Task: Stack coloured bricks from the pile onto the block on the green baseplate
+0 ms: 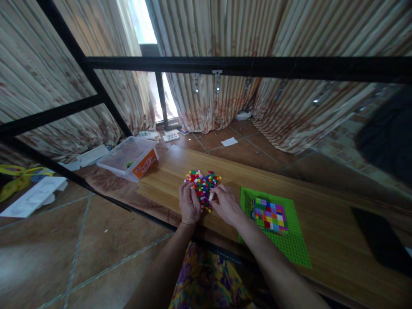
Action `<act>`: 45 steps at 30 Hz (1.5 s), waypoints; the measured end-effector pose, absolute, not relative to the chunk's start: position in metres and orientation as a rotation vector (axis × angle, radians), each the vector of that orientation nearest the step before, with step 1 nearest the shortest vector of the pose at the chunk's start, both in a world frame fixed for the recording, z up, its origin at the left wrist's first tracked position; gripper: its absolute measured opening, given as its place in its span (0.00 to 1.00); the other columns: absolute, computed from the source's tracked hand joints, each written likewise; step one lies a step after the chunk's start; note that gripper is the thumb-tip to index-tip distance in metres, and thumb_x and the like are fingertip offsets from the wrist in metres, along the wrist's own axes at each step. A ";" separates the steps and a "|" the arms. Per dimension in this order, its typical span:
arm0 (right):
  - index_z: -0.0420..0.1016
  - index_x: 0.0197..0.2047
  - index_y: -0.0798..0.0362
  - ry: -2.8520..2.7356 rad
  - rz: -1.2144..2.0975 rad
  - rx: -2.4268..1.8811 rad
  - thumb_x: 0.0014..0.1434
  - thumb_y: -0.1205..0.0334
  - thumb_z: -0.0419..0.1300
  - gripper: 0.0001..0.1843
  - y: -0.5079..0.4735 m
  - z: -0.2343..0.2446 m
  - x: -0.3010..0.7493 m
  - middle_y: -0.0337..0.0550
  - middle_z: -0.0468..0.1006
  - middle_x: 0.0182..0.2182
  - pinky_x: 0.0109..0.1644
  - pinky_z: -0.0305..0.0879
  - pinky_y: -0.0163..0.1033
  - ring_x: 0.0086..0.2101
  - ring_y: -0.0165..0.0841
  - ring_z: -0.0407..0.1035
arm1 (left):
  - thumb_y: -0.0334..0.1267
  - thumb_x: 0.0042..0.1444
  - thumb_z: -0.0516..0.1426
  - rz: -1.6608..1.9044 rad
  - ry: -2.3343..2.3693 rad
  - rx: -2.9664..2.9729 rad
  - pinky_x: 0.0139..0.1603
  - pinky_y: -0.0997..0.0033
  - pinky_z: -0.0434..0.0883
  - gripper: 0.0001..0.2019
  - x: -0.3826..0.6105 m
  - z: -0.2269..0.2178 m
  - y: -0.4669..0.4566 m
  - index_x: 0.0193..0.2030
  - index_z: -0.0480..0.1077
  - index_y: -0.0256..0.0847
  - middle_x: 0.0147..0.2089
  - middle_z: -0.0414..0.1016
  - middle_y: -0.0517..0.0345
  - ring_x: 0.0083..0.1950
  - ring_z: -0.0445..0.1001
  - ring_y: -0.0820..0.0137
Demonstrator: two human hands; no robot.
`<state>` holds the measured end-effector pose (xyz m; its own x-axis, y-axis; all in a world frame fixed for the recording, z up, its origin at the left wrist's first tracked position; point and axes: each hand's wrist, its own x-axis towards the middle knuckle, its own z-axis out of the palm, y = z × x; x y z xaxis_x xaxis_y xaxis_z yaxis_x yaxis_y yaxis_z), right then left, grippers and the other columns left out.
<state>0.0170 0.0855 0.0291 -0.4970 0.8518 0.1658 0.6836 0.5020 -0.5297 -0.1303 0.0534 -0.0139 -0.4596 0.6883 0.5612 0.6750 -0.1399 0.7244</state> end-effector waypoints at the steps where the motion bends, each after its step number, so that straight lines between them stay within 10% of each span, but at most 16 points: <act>1: 0.73 0.42 0.51 -2.260 0.623 -1.258 0.54 0.68 0.59 0.11 0.080 0.030 0.020 0.46 0.74 0.42 0.51 0.64 0.45 0.45 0.39 0.68 | 0.37 0.65 0.45 1.707 2.057 1.624 0.57 0.61 0.67 0.14 -0.130 -0.014 0.053 0.49 0.69 0.38 0.50 0.69 0.46 0.54 0.68 0.66; 14: 0.69 0.34 0.48 -1.124 1.495 -1.027 0.46 0.60 0.69 0.15 0.008 0.049 0.077 0.33 0.76 0.26 0.32 0.66 0.33 0.26 0.28 0.69 | 0.36 0.62 0.50 1.627 2.085 1.728 0.53 0.65 0.69 0.11 -0.133 -0.012 0.056 0.45 0.71 0.37 0.48 0.71 0.48 0.51 0.71 0.67; 45: 0.79 0.34 0.46 -1.798 0.360 -1.432 0.60 0.56 0.58 0.09 0.058 0.029 0.149 0.43 0.78 0.34 0.46 0.65 0.45 0.40 0.39 0.69 | 0.35 0.59 0.52 1.595 2.084 1.748 0.48 0.66 0.70 0.09 -0.131 -0.012 0.059 0.41 0.72 0.39 0.44 0.72 0.50 0.47 0.73 0.67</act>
<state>0.1490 0.0579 0.0293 -0.0473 0.9145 0.4019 0.6890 0.3212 -0.6497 -0.1312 0.0593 -0.0116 -0.3852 0.7269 0.5686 0.7387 -0.1263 0.6620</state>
